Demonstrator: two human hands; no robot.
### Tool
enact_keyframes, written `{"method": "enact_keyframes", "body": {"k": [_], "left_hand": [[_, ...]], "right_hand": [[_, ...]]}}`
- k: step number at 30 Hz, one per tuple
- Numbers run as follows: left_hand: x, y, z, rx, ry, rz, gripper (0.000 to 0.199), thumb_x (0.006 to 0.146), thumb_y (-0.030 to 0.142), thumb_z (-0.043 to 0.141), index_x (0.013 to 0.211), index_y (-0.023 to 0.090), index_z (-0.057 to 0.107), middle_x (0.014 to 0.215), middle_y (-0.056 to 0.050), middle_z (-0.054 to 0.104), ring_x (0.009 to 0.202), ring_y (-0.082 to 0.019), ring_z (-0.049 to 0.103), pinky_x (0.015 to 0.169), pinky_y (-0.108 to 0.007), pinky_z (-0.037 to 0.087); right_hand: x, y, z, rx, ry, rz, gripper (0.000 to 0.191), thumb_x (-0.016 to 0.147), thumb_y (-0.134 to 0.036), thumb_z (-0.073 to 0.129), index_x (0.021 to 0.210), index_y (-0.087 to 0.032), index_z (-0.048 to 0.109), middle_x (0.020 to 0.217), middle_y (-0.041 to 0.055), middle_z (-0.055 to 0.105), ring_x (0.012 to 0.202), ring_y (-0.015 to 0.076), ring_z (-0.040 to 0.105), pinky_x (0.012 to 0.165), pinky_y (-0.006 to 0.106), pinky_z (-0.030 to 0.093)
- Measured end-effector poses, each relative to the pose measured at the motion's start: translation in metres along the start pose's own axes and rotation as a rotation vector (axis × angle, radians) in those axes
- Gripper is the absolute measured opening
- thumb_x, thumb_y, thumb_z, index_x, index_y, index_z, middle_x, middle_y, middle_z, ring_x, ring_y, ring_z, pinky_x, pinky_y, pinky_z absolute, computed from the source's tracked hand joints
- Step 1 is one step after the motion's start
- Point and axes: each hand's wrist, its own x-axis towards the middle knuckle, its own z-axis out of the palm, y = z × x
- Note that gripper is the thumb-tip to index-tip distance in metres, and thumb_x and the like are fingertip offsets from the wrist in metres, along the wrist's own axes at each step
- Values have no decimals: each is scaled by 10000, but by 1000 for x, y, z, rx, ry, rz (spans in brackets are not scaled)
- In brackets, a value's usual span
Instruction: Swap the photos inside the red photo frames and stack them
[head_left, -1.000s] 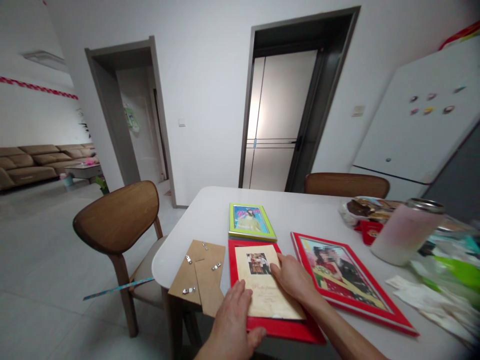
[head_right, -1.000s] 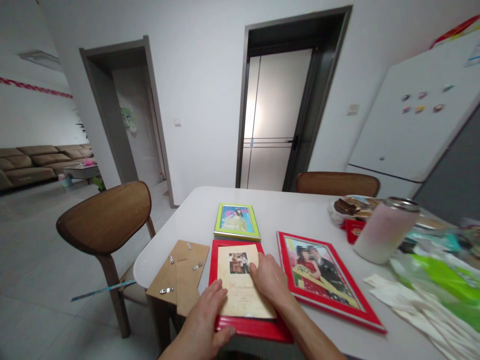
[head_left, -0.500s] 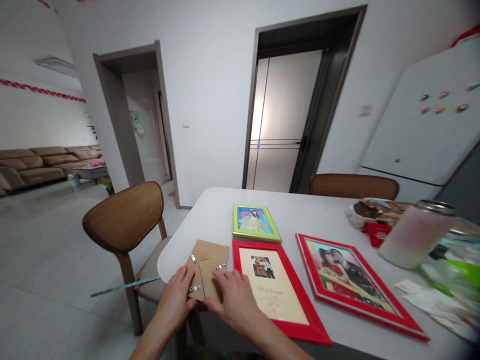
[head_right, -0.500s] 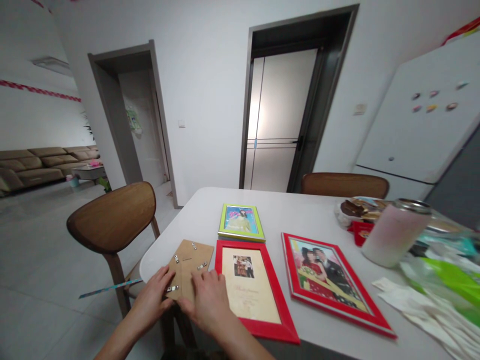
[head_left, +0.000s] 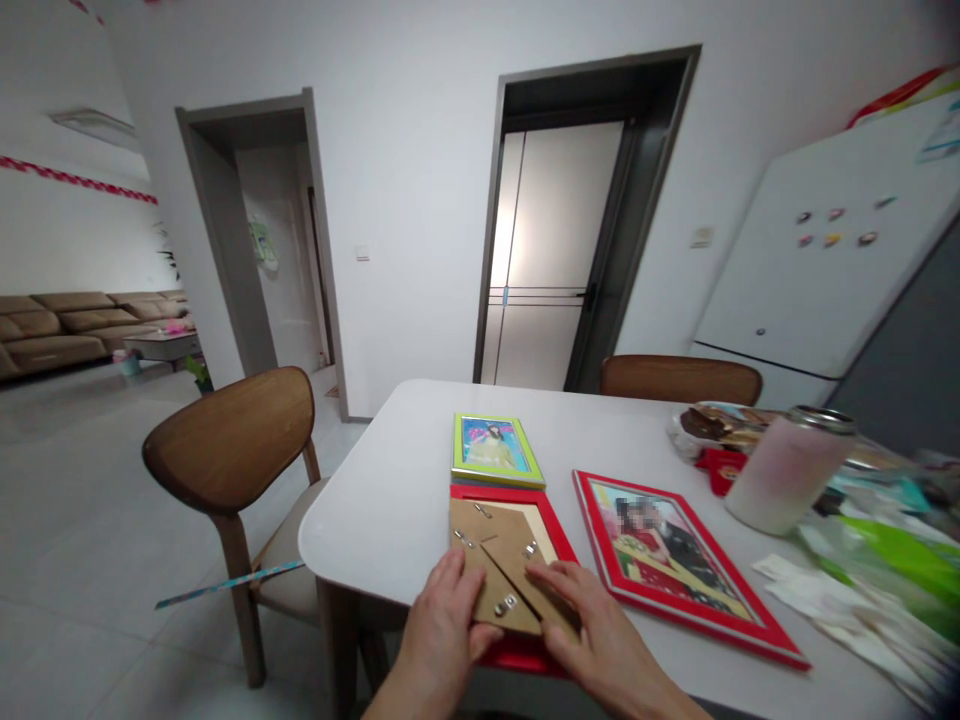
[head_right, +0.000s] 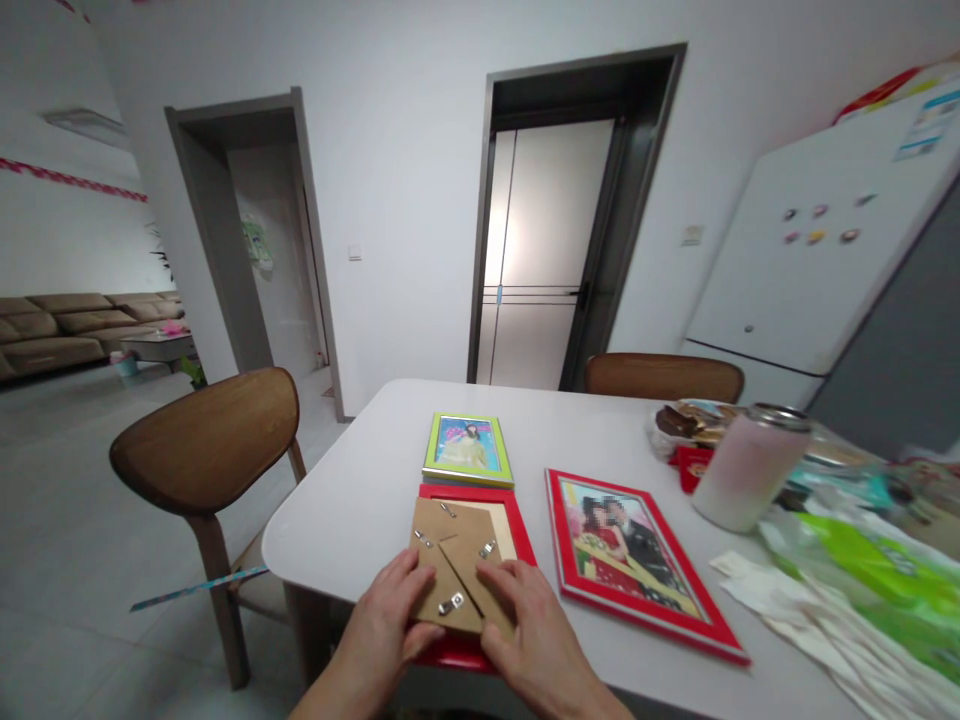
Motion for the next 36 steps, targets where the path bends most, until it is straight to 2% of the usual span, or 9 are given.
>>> {"method": "enact_keyframes", "body": {"k": [6, 12, 15, 18, 20, 23, 26, 29, 36], "left_hand": [[15, 8, 20, -28, -91, 6, 374, 625, 233, 649, 983, 175, 553, 1185, -104, 476, 1105, -254, 417, 947, -411, 310], [13, 8, 13, 9, -192, -26, 234, 727, 284, 529, 948, 211, 556, 1209, -61, 467, 1164, -222, 351, 982, -453, 186], [9, 9, 11, -15, -194, -13, 321, 704, 348, 558, 986, 196, 534, 1248, -86, 425, 1189, -223, 314, 996, -446, 155], [5, 7, 13, -48, -203, 15, 492, 582, 429, 663, 985, 183, 522, 1274, -109, 388, 1197, -236, 299, 1004, -441, 142], [4, 4, 14, -43, -225, 15, 482, 550, 423, 688, 938, 181, 536, 1283, -109, 377, 1196, -240, 300, 1002, -441, 150], [4, 1, 14, -24, -251, 20, 420, 557, 417, 685, 876, 179, 552, 1294, -102, 363, 1200, -242, 295, 997, -440, 160], [6, 1, 12, -26, -244, 20, 420, 559, 427, 680, 870, 174, 559, 1291, -104, 367, 1198, -243, 298, 1000, -438, 150], [7, 4, 9, -41, -245, 15, 443, 570, 424, 673, 913, 168, 557, 1287, -106, 373, 1193, -242, 308, 1003, -432, 158], [9, 1, 7, -66, -255, 2, 557, 579, 374, 682, 1052, 143, 503, 1285, -118, 372, 1188, -246, 313, 1003, -414, 198]], "right_hand": [[-2, 28, -2, -151, 30, 8, 470, 606, -255, 462, 1056, -162, 562, 1114, 99, 494, 1046, 217, 428, 926, 350, 294], [-1, 30, 7, -320, 66, -45, 439, 621, -253, 477, 1043, -181, 572, 1089, 100, 518, 1003, 234, 443, 878, 386, 314], [-1, 27, 8, -351, 69, -57, 411, 643, -276, 490, 1037, -198, 576, 1059, 94, 535, 975, 236, 450, 849, 388, 324], [6, 25, 6, -346, 68, -84, 331, 710, -308, 449, 989, -207, 596, 1022, 83, 544, 937, 214, 461, 820, 355, 339], [16, 24, 3, -354, 58, -109, 308, 763, -301, 387, 966, -212, 600, 1002, 77, 541, 904, 195, 466, 793, 329, 347], [33, 23, -1, -432, 65, -102, 313, 786, -277, 357, 996, -219, 582, 981, 84, 526, 879, 197, 455, 772, 328, 342], [43, 24, -1, -494, 61, -79, 292, 790, -270, 355, 918, -199, 608, 923, 92, 526, 856, 207, 442, 772, 338, 334], [43, 28, -1, -461, 46, -95, 300, 798, -257, 339, 835, -169, 623, 902, 97, 521, 855, 202, 436, 775, 322, 338], [33, 32, -3, -414, 74, -104, 304, 785, -238, 345, 904, -166, 616, 994, 107, 522, 912, 207, 445, 804, 337, 344]]}}
